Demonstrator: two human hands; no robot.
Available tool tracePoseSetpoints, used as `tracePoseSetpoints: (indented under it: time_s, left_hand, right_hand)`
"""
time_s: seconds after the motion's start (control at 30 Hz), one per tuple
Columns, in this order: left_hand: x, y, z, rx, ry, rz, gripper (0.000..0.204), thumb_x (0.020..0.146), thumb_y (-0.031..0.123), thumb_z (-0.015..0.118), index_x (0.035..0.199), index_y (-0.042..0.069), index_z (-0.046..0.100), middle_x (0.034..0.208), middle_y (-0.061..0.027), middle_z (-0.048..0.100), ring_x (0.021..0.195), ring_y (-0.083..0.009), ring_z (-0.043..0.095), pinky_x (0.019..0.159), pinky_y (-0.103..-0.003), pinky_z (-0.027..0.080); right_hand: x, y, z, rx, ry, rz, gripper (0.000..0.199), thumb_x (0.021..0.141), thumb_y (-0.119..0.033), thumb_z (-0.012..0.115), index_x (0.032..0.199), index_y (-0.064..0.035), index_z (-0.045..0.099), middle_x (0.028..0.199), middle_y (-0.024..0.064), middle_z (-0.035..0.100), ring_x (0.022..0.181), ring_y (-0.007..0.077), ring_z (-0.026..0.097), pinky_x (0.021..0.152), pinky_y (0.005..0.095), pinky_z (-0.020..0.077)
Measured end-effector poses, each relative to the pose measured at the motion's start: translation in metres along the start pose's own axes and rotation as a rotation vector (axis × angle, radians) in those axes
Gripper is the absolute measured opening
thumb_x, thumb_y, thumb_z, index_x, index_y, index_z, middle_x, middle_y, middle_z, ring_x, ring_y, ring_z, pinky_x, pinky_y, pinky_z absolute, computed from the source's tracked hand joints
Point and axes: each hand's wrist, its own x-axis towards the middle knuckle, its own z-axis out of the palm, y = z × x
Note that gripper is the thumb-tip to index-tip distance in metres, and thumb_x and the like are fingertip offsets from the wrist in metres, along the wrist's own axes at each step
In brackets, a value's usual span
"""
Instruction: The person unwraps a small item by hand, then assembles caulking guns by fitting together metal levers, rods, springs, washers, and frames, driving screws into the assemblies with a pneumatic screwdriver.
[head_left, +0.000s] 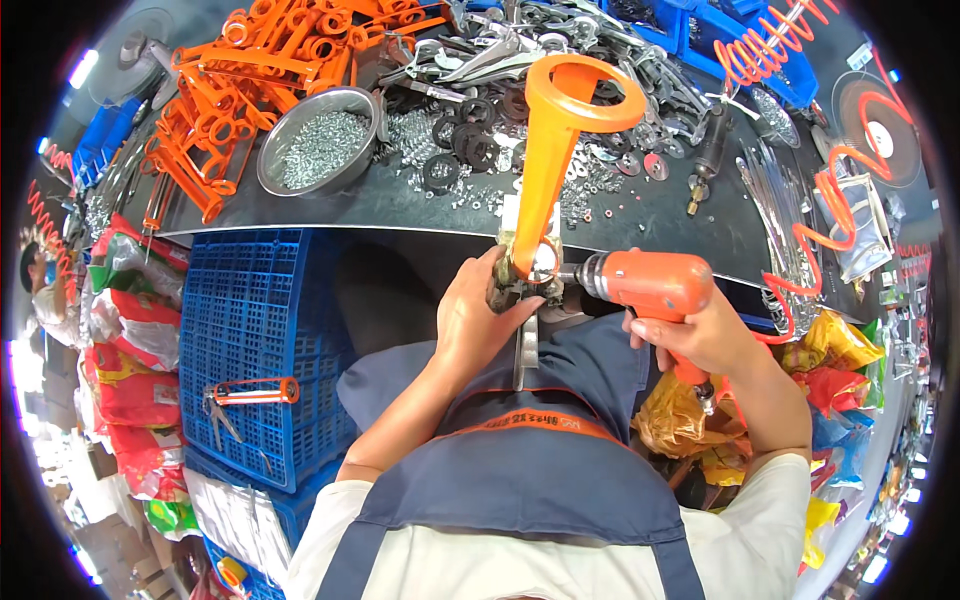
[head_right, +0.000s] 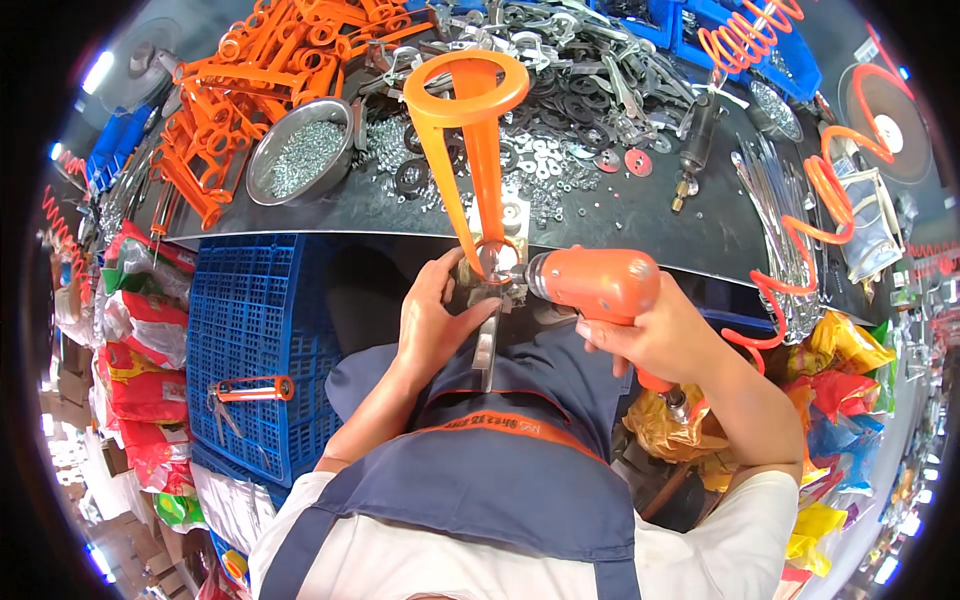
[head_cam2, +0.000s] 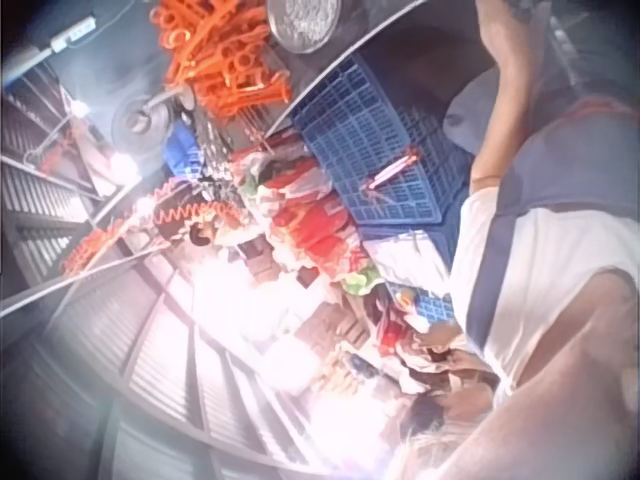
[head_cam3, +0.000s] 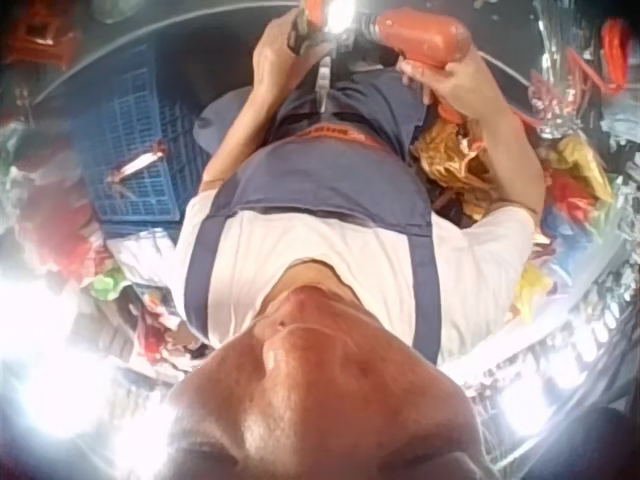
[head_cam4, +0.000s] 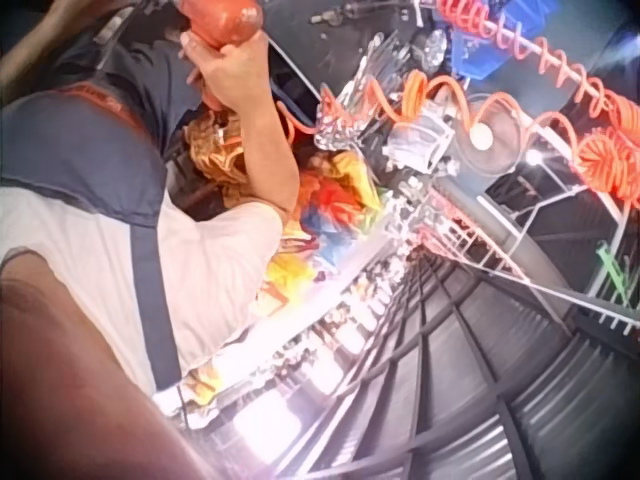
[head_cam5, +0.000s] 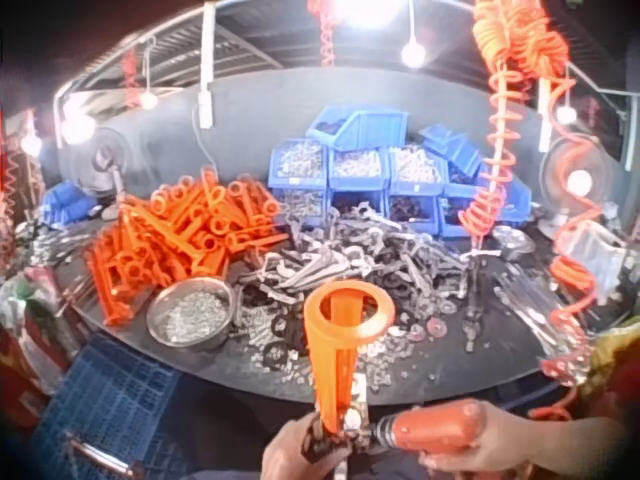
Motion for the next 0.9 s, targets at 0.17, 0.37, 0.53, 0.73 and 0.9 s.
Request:
tracePoseSetpoints:
  time_s: [0.17,0.37,0.53,0.73,0.9]
  left_hand:
    - [0.021,-0.007,0.018,0.074,0.017,0.11,0.061,0.062,0.02,0.084,0.115,0.006,0.058,0.08,-0.0077,0.054,0.07,-0.0251,0.055,0.063,-0.036,0.047]
    - [0.022,-0.013,0.028,0.092,0.087,0.19,0.059,0.06,0.024,0.085,0.11,0.007,0.057,0.077,-0.008,0.052,0.067,-0.0269,0.055,0.058,-0.039,0.046]
    - [0.019,-0.015,0.032,0.063,0.11,0.206,0.059,0.06,0.022,0.085,0.11,0.006,0.057,0.075,-0.008,0.049,0.066,-0.027,0.053,0.057,-0.038,0.046]
    - [0.021,-0.015,0.032,0.064,0.124,0.26,0.059,0.06,0.021,0.085,0.109,0.005,0.057,0.075,-0.0083,0.049,0.065,-0.027,0.053,0.057,-0.038,0.046]
    - [0.023,-0.007,0.033,0.017,0.152,0.229,0.051,0.06,0.02,0.085,0.102,0.004,0.06,0.071,-0.0077,0.049,0.063,-0.0267,0.052,0.056,-0.037,0.046]
  right_hand:
    - [0.017,-0.036,-0.007,-0.164,-0.061,0.081,0.026,0.083,-0.009,0.065,0.106,0.0017,0.057,0.073,0.0062,0.06,0.056,0.0118,0.059,0.045,0.0276,0.0506]
    - [0.072,-0.095,-0.009,-0.57,-0.345,0.264,0.036,0.079,-0.01,0.064,0.112,0.0,0.051,0.077,0.0063,0.059,0.055,0.015,0.057,0.045,0.0281,0.0509]
    - [0.076,-0.114,-0.003,-0.606,-0.369,0.268,0.035,0.08,-0.012,0.061,0.111,0.0011,0.052,0.073,0.0079,0.059,0.053,0.015,0.058,0.045,0.0281,0.0499]
    - [0.07,-0.105,-0.003,-0.64,-0.371,0.263,0.033,0.079,-0.011,0.059,0.109,0.0008,0.053,0.071,0.0078,0.059,0.051,0.0149,0.056,0.046,0.0284,0.0489]
    - [0.061,-0.104,-0.001,-0.659,-0.332,0.213,0.025,0.077,-0.018,0.057,0.087,0.0046,0.06,0.066,0.009,0.06,0.055,0.0178,0.061,0.052,0.0294,0.0503]
